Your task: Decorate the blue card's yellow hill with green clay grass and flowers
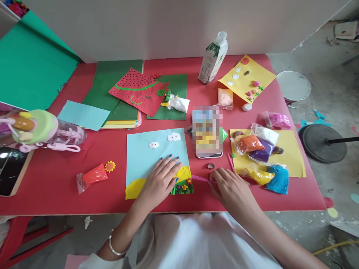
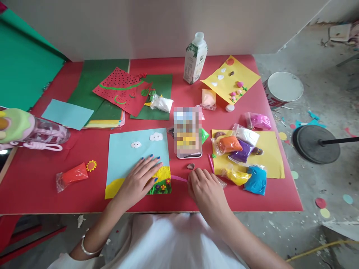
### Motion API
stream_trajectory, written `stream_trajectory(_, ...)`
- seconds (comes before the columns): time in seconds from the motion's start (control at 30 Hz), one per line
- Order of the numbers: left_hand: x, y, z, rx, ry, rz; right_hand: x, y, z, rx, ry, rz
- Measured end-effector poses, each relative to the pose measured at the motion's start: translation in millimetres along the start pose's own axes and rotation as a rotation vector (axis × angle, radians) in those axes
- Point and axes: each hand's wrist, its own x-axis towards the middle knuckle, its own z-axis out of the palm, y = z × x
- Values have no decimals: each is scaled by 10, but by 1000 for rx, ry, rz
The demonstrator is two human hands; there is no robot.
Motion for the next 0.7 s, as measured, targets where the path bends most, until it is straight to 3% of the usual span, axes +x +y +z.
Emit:
stream_trajectory(0.17,-38,4,34,17,-33,-31,-93,249,-153,79,101,315)
stream_trajectory(0.33,-20,24,84,32,-33,-54,-148,406,-159,67,-1,464)
stream_trajectory(0.5,6,22,94,37,-15,-47,-89,390,-143,39,-14,436)
stream_trajectory(0.7,-21,18,106,74,-20,-73,-41,96,-116,29,52,97)
